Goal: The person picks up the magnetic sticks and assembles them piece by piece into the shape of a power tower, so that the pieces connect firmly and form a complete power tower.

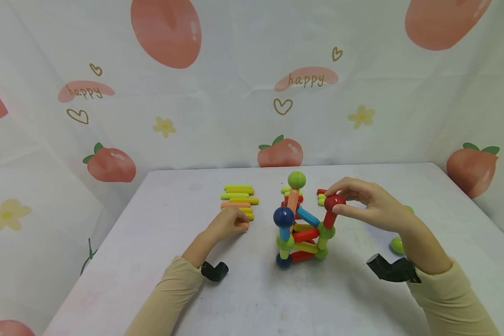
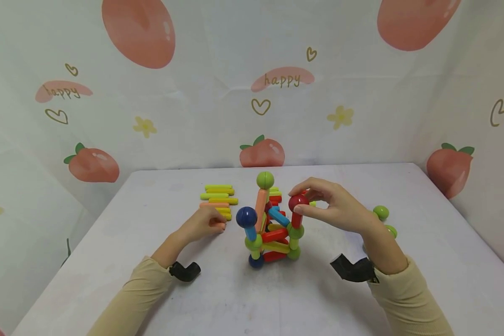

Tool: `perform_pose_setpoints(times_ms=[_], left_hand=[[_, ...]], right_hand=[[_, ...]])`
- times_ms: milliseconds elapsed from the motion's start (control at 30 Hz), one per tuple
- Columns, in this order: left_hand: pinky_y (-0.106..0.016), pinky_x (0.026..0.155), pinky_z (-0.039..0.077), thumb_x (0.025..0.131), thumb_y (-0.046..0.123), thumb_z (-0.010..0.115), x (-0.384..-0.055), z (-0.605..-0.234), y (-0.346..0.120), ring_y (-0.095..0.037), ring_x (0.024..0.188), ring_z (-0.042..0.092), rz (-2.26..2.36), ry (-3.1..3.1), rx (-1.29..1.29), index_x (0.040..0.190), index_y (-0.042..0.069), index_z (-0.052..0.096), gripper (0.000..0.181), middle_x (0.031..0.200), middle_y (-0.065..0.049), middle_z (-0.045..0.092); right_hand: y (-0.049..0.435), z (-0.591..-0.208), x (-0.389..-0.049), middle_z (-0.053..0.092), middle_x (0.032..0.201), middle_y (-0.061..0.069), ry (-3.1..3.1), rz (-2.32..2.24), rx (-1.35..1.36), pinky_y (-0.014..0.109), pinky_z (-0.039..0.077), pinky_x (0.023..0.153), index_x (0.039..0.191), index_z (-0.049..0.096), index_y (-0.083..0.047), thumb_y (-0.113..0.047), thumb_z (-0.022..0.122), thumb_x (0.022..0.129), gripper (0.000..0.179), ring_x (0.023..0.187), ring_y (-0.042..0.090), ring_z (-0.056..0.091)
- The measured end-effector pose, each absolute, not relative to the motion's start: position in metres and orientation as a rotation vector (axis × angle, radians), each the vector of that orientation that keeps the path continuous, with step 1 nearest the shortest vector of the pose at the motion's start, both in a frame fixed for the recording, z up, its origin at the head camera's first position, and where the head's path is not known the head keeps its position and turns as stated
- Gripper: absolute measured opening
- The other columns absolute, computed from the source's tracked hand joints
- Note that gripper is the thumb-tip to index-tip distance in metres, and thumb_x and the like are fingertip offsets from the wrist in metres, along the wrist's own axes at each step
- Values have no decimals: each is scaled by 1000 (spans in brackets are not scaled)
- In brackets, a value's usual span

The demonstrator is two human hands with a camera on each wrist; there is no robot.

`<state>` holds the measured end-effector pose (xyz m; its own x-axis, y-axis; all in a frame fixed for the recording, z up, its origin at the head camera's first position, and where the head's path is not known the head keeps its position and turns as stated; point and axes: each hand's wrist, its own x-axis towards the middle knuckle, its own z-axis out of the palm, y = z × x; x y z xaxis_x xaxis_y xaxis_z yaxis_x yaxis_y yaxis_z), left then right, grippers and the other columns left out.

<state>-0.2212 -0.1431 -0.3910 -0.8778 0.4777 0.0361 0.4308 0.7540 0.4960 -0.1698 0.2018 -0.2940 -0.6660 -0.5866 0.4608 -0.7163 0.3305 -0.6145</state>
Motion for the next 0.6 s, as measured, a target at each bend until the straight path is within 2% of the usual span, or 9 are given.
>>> perform_pose_setpoints(times_ms=[67, 267, 400, 467, 600], left_hand=[[-27, 75, 49, 84, 11, 68, -220, -386, -142, -14, 82, 59, 833, 2853, 777, 96, 2, 71, 15, 92, -6, 70], [-35, 89, 53, 87, 12, 65, -209, -342, -131, -22, 97, 64, 1423, 2798, 789, 110, 2, 65, 25, 104, -12, 68], [-25, 89, 53, 86, 6, 64, -194, -305, -121, -14, 95, 64, 1868, 2677, 874, 111, -3, 61, 26, 105, -15, 65], [-20, 88, 52, 86, 4, 64, -186, -290, -115, -9, 93, 63, 2079, 2583, 959, 110, -7, 58, 27, 102, -11, 64], [-17, 85, 52, 87, 18, 65, -169, -271, -102, -3, 89, 62, 2364, 2389, 1182, 106, -15, 53, 40, 99, 5, 62]], right_hand=[[202, -294, -170, 59, 103, -14, -2429, 1250, 1206, 11, 50, 80, 110, 59, -6, 3, 67, 80, 32, 87, 1, 58], [201, -295, -170, 58, 104, -16, -2429, 1258, 1209, 10, 49, 80, 111, 59, -6, 3, 67, 80, 33, 88, 1, 58], [201, -294, -170, 58, 104, -17, -2436, 1262, 1206, 10, 49, 81, 111, 59, -6, 3, 66, 81, 32, 87, 1, 58], [201, -294, -169, 58, 104, -17, -2437, 1266, 1203, 10, 49, 81, 111, 59, -5, 3, 66, 81, 32, 87, 1, 58], [200, -294, -170, 58, 104, -17, -2430, 1282, 1204, 11, 49, 80, 110, 59, -4, 4, 66, 81, 31, 88, 2, 58]])
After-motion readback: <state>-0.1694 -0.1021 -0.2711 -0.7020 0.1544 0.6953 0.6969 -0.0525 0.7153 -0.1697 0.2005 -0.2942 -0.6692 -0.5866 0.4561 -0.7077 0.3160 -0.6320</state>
